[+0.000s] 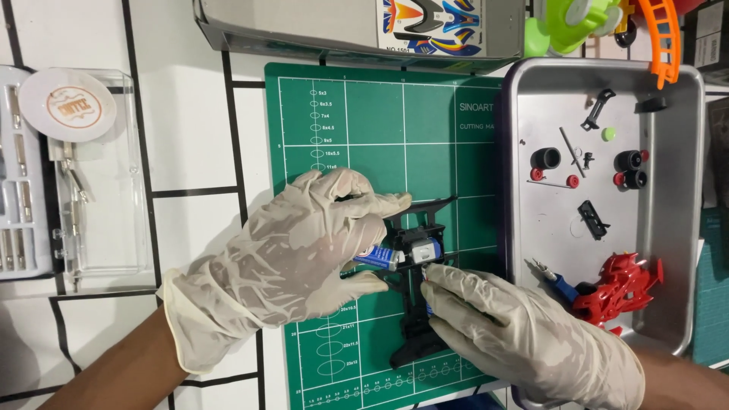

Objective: Assembling a toy car chassis by installing the motor, gears, and batteries on a workspace.

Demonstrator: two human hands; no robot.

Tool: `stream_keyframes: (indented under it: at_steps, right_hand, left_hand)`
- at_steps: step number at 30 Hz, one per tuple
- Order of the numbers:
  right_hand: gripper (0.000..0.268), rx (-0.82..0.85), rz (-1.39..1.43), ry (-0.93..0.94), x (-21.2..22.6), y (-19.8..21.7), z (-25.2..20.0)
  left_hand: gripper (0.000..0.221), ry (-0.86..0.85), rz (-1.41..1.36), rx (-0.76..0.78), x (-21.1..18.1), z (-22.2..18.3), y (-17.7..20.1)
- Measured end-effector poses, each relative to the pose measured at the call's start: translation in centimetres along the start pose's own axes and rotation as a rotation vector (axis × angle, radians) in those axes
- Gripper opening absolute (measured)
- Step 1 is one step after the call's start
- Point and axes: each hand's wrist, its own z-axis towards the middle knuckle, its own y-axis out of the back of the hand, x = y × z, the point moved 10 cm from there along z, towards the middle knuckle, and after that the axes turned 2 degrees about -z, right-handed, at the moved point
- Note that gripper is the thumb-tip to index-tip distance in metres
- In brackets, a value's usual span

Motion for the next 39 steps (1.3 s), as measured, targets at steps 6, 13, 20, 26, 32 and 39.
stream_keyframes:
  at_steps: [6,13,20,26,32,39]
  right_hand:
    - [0.054,-0.127,0.387,-0.462,-3.7,0.4,0.9]
    - [0.062,-0.241,0.422,-0.527,-3.9,1.2,-0.4]
    - [0.073,0.294,0.049,-0.023,1.5,-6.1,-5.0]
    - [0.074,0.351,-0.464,0.285,3.4,-6.1,-5.3]
    - [0.060,0.167,-0.048,0.070,1.4,-2.6,-2.5]
    - [0.055,0.294,-0.046,0.042,-0.1,-2.2,-0.9]
  left_hand:
    - [0.039,0.004,-0.113,0.017,0.3,-0.1,-0.5]
    - [0.040,-0.011,-0.064,-0.010,0.2,-0.1,-0.1]
    - [0.047,-0.034,0.015,-0.025,-0.3,-0.1,0.3]
    - [0.043,-0.016,-0.050,-0.030,-0.1,0.0,0.2]
    - [0.039,-0.014,-0.094,-0.046,0.0,-0.1,0.2]
    - [0.050,-0.055,0.037,-0.048,-0.8,0.0,0.7]
